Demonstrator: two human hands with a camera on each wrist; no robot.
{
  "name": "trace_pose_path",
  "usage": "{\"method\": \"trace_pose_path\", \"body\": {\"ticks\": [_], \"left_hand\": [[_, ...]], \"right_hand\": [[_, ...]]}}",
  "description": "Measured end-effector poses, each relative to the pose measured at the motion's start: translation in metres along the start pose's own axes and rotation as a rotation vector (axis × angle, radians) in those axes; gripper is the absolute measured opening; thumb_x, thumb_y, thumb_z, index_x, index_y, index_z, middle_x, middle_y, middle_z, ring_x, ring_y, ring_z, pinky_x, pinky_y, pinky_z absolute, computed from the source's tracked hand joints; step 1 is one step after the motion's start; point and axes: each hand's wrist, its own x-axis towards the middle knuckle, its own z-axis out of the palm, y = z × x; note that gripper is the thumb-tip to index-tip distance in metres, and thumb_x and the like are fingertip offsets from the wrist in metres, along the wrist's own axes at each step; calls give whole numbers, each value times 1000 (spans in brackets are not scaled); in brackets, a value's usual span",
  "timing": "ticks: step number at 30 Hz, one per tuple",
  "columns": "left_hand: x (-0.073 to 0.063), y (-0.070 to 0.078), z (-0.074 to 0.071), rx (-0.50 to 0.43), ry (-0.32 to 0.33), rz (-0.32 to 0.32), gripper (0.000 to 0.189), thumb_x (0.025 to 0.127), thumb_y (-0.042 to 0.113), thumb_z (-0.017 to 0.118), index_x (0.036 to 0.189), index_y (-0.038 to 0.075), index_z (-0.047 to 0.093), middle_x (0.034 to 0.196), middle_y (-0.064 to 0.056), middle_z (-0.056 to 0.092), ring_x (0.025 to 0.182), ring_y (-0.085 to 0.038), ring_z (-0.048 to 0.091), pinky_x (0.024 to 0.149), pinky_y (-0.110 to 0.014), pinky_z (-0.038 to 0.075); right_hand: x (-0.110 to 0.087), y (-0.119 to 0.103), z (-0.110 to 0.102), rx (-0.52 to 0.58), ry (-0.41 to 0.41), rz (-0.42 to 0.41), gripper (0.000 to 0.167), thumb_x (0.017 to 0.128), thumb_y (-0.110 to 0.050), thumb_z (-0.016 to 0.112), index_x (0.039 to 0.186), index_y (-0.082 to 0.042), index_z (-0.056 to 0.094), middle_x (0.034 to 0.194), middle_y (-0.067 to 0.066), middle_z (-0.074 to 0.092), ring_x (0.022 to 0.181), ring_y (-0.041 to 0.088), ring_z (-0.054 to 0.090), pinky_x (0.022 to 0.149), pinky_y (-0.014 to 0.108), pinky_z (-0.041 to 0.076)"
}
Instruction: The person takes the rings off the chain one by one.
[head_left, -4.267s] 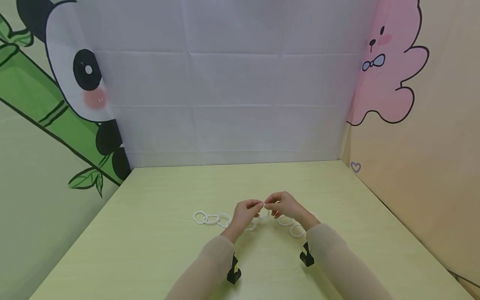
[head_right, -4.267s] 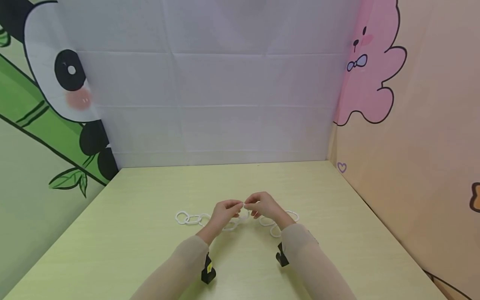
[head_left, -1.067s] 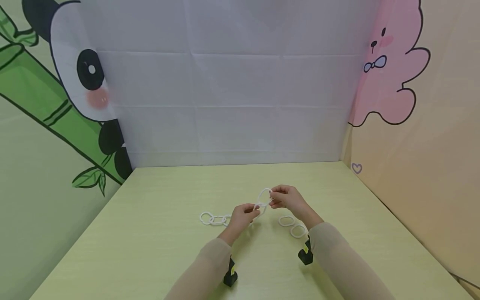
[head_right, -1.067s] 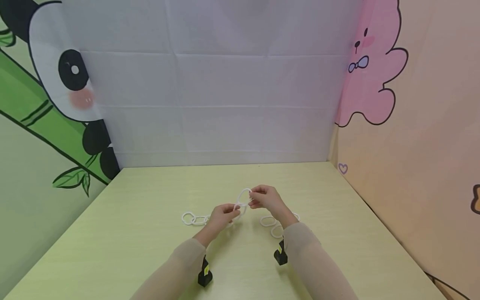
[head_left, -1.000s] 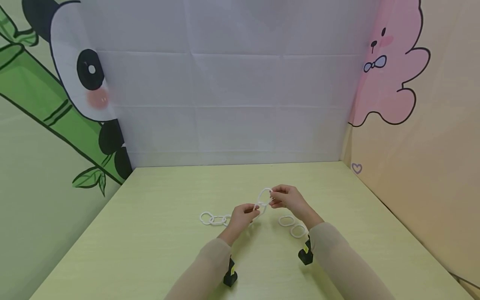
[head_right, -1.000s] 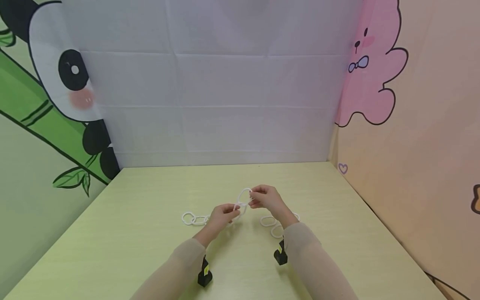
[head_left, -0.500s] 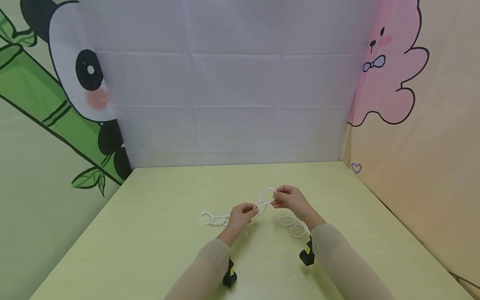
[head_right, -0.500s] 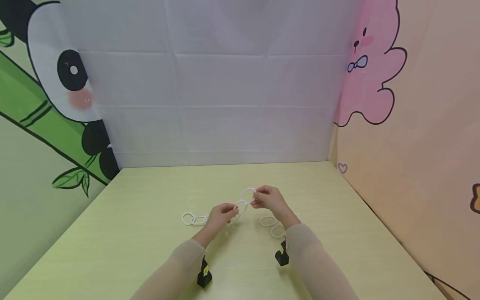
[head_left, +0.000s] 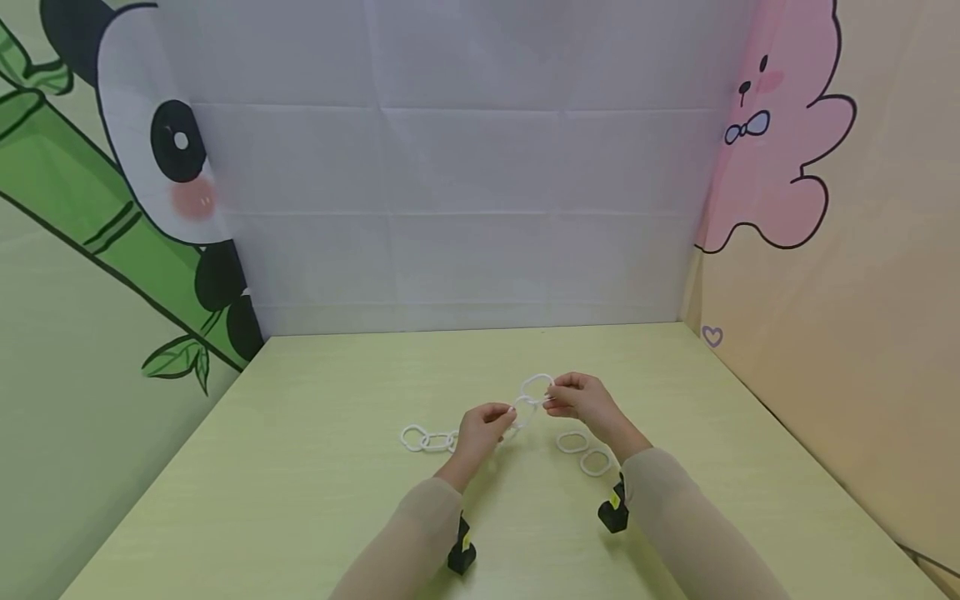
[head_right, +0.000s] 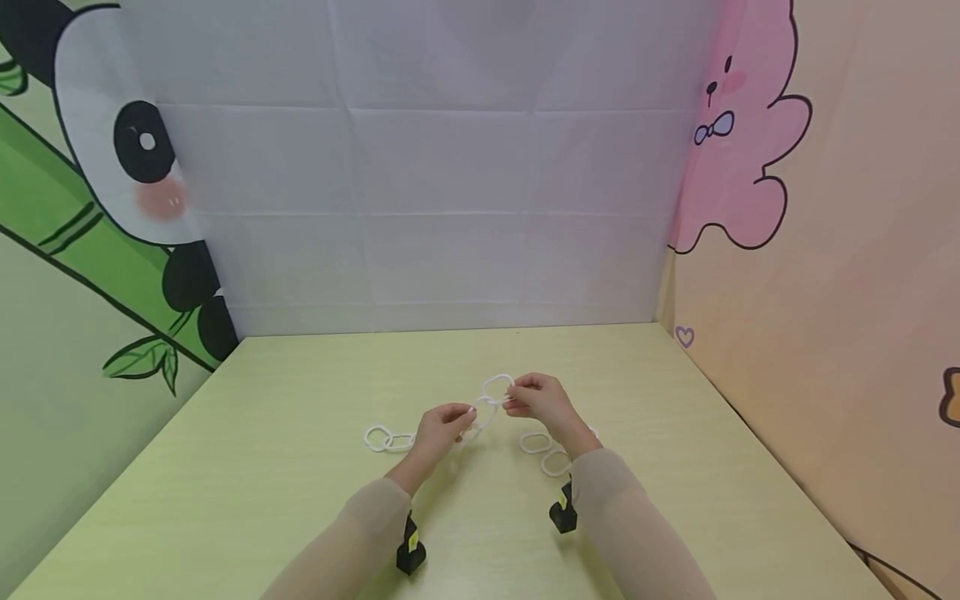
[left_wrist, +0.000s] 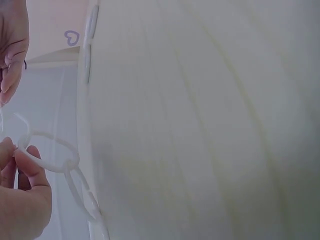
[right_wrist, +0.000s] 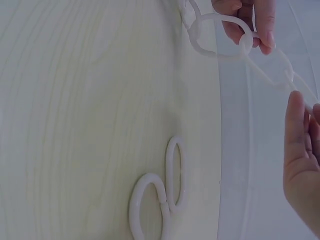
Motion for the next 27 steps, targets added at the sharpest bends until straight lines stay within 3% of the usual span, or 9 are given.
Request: {"method": "trace_pose_path", "body": {"ticks": [27], "left_hand": [[3, 6, 1, 34, 0, -10, 25, 88, 20, 64, 100, -2, 68, 89, -7, 67, 73, -11, 55, 61, -24, 48]], "right_hand": [[3, 3, 18, -9, 20, -21, 16, 87, 1, 60, 99, 10, 55, 87, 15, 62, 73, 18, 65, 71, 31, 54]]}}
